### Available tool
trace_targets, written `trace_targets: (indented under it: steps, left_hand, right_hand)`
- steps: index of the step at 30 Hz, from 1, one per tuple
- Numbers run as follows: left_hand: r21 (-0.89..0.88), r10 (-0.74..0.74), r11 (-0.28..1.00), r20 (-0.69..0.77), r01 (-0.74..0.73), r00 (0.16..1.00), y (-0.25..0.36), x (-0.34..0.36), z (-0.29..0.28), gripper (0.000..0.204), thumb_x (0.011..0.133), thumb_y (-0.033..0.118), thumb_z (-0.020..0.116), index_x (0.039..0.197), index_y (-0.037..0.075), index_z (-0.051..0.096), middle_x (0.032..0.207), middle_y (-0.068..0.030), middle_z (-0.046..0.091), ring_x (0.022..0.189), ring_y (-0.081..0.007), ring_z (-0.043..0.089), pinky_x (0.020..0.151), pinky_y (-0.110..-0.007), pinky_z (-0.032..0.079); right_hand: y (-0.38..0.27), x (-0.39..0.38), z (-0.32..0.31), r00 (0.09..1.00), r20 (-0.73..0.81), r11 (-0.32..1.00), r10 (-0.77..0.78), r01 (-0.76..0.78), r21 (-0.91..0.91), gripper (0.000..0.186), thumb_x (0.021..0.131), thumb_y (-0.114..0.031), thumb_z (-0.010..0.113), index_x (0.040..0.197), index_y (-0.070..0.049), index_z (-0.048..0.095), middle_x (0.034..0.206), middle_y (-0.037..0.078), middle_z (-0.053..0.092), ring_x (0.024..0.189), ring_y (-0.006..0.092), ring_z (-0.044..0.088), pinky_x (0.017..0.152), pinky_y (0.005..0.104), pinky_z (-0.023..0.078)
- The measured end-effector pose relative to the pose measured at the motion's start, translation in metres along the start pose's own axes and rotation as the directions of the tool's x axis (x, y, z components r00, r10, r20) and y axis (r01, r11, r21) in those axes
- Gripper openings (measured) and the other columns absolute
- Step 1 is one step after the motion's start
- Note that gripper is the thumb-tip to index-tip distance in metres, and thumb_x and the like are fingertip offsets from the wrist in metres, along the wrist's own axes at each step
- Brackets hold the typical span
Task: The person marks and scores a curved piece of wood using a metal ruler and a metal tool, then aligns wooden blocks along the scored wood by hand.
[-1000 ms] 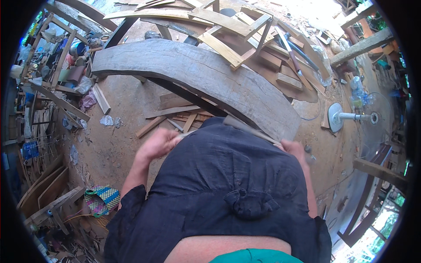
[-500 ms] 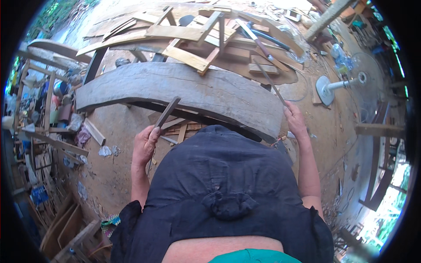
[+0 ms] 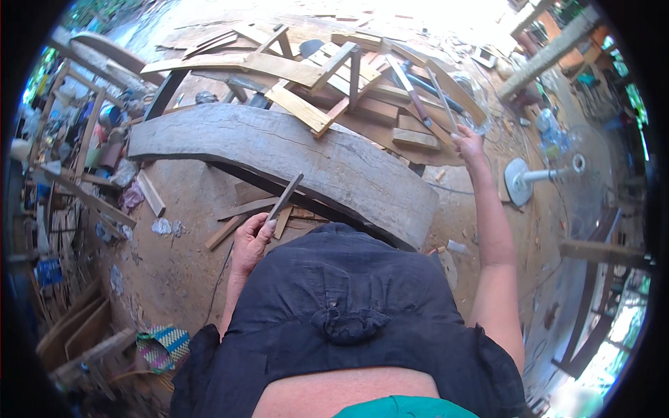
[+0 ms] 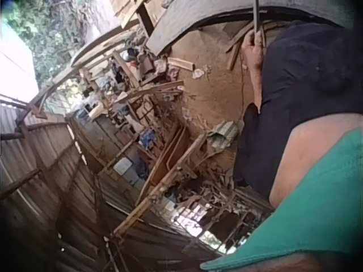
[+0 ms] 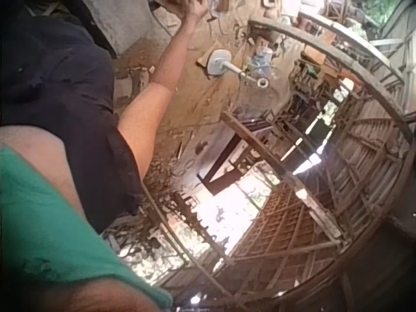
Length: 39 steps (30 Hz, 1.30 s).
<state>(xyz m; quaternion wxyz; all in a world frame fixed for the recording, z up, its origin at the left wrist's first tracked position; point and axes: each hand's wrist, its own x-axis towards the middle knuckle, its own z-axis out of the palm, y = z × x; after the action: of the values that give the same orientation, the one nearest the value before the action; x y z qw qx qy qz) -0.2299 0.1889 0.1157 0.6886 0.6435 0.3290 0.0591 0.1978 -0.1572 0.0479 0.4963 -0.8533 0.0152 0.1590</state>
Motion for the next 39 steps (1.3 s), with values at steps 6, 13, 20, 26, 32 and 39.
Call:
trace_targets:
  steps: [6, 13, 20, 26, 32, 39]
  left_hand:
    - [0.046, 0.013, 0.999, -0.184, -0.005, 0.983, -0.009, -0.036, 0.016, 0.028, 0.085, 0.019, 0.071, 0.105, 0.000, 0.064, 0.076, 0.0059, 0.056, 0.064, -0.0023, 0.045, 0.055, -0.019, 0.036]
    - [-0.109, -0.019, 0.994, -0.246, -0.009, 0.969, 0.005, -0.058, 0.026, 0.035, 0.082, 0.009, 0.071, 0.113, -0.001, 0.058, 0.086, 0.0012, 0.061, 0.074, -0.0042, 0.054, 0.065, -0.019, 0.043]
    - [0.191, 0.194, 0.965, -0.072, -0.177, 0.978, 0.036, -0.012, 0.034, 0.037, 0.077, 0.016, 0.073, 0.105, -0.001, 0.057, 0.088, -0.0070, 0.063, 0.080, -0.0130, 0.061, 0.073, -0.028, 0.049]
    - [0.463, 0.192, 0.813, 0.361, -0.354, 0.913, 0.082, 0.041, 0.056, 0.038, 0.076, 0.016, 0.072, 0.104, -0.001, 0.053, 0.094, -0.0110, 0.063, 0.086, -0.0142, 0.059, 0.078, -0.028, 0.048]
    - [0.199, 0.129, 0.934, 0.586, -0.296, 0.800, 0.072, 0.077, 0.074, 0.026, 0.079, 0.008, 0.065, 0.100, 0.002, 0.051, 0.079, -0.0055, 0.061, 0.075, -0.0078, 0.055, 0.068, -0.024, 0.045]
    - [-0.034, 0.083, 0.996, 0.631, -0.079, 0.771, 0.055, 0.101, 0.073, 0.016, 0.089, 0.011, 0.060, 0.101, 0.003, 0.053, 0.080, -0.0013, 0.059, 0.070, -0.0044, 0.055, 0.061, -0.019, 0.044]
  right_hand:
    - [-0.012, 0.097, 0.025, 0.951, -0.100, 0.889, -0.293, 0.232, -0.396, 0.047, 0.071, -0.012, 0.071, 0.117, -0.006, 0.065, 0.108, 0.017, 0.068, 0.101, 0.0257, 0.065, 0.089, 0.0343, 0.048]
    - [-0.053, 0.109, 0.052, 0.894, 0.020, 0.682, -0.447, 0.355, -0.639, 0.050, 0.074, -0.022, 0.065, 0.121, -0.006, 0.061, 0.115, 0.019, 0.063, 0.107, 0.0326, 0.061, 0.096, 0.0387, 0.046]
    - [-0.138, -0.092, 0.083, 0.379, 0.645, 0.472, -0.664, 0.881, -0.031, 0.066, 0.076, -0.024, 0.075, 0.135, -0.013, 0.050, 0.128, 0.014, 0.054, 0.124, 0.0279, 0.048, 0.105, 0.0402, 0.039]
    - [-0.127, -0.192, 0.104, 0.175, 0.733, 0.291, -0.657, 0.956, 0.033, 0.059, 0.076, -0.024, 0.073, 0.130, -0.012, 0.052, 0.121, 0.014, 0.054, 0.116, 0.0313, 0.051, 0.097, 0.0445, 0.042]
    - [-0.085, -0.219, 0.110, 0.525, 0.672, 0.687, -0.522, 0.726, -0.034, 0.045, 0.082, -0.021, 0.068, 0.124, -0.010, 0.055, 0.101, 0.014, 0.056, 0.099, 0.0323, 0.056, 0.085, 0.0401, 0.047]
    - [-0.054, -0.253, 0.130, 0.797, 0.378, 0.880, -0.470, 0.454, 0.138, 0.045, 0.081, -0.018, 0.073, 0.122, -0.006, 0.058, 0.104, 0.012, 0.061, 0.094, 0.0221, 0.061, 0.083, 0.0315, 0.048]
